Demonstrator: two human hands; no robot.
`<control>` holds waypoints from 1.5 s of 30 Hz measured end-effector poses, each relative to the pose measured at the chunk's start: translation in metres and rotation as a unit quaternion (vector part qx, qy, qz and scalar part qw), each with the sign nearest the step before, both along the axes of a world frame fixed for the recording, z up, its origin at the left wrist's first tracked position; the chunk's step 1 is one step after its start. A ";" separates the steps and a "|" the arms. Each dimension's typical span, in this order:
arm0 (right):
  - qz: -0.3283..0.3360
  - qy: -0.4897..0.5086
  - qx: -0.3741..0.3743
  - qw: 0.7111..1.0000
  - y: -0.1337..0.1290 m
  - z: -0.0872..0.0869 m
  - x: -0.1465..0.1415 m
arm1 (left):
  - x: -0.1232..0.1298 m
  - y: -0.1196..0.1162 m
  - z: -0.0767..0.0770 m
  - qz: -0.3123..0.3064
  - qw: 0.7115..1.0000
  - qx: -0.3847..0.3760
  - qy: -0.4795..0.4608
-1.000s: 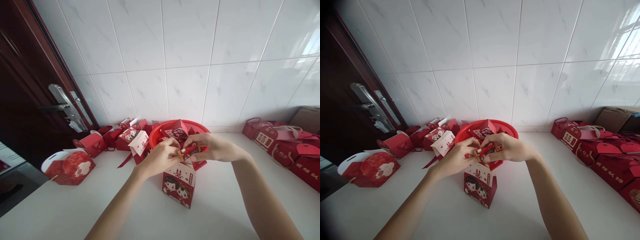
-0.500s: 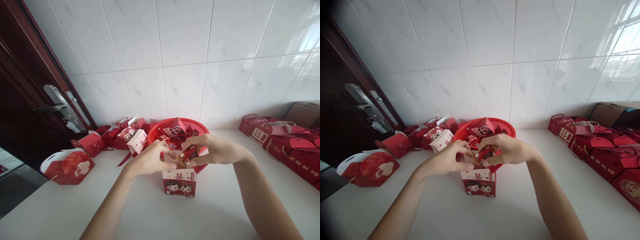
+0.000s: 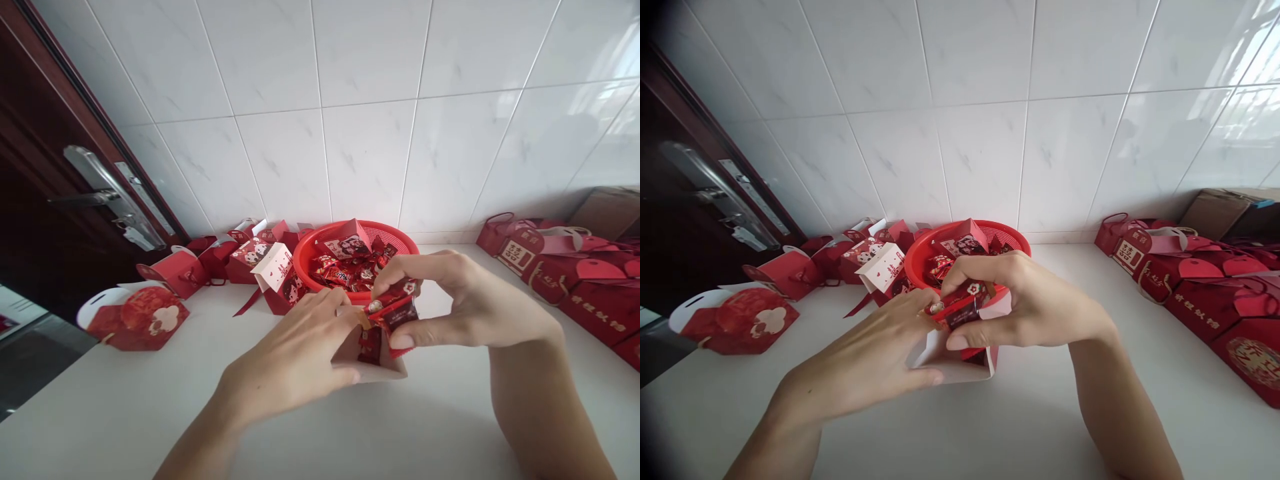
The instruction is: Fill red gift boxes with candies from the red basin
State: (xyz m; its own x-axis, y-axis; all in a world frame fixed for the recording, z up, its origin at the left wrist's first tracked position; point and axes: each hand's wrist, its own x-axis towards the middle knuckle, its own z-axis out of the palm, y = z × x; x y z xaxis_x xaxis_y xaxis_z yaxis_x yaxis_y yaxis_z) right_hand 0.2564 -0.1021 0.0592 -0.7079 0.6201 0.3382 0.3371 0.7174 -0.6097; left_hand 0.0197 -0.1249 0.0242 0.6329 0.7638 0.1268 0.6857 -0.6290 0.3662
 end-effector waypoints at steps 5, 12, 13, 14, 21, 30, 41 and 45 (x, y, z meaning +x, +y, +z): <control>-0.036 -0.012 0.038 0.999 0.006 -0.009 -0.015 | -0.005 0.024 -0.008 0.034 0.999 -0.010 -0.018; -0.096 -0.079 0.078 0.989 0.022 -0.021 -0.031 | -0.007 0.037 -0.005 0.028 0.998 -0.048 -0.012; -0.099 -0.078 0.075 0.989 0.022 -0.021 -0.030 | -0.006 0.036 -0.005 0.032 0.998 -0.048 -0.016; -0.104 -0.076 0.073 0.989 0.022 -0.021 -0.029 | -0.006 0.036 -0.004 0.038 0.998 -0.047 -0.020; -0.105 -0.083 0.065 0.989 0.021 -0.021 -0.028 | -0.008 0.050 -0.008 0.046 0.996 -0.069 -0.041; -0.142 -0.061 0.119 0.981 0.024 -0.022 -0.026 | -0.011 0.059 -0.014 0.040 0.991 -0.094 -0.083; -0.141 -0.169 0.014 0.975 0.033 -0.021 -0.007 | -0.011 0.061 -0.012 0.029 0.997 -0.051 -0.047; -0.154 -0.195 -0.006 0.969 0.038 -0.024 -0.008 | -0.009 0.064 -0.013 0.021 0.998 -0.045 -0.024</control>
State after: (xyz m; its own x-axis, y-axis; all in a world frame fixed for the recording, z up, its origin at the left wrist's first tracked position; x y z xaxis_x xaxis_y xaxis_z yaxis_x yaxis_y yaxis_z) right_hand 0.2483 -0.0640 0.0357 -0.5604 0.8249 0.0740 0.7407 0.5391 -0.4009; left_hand 0.0103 -0.0610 0.0113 0.5945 0.7996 0.0856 0.6917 -0.5627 0.4527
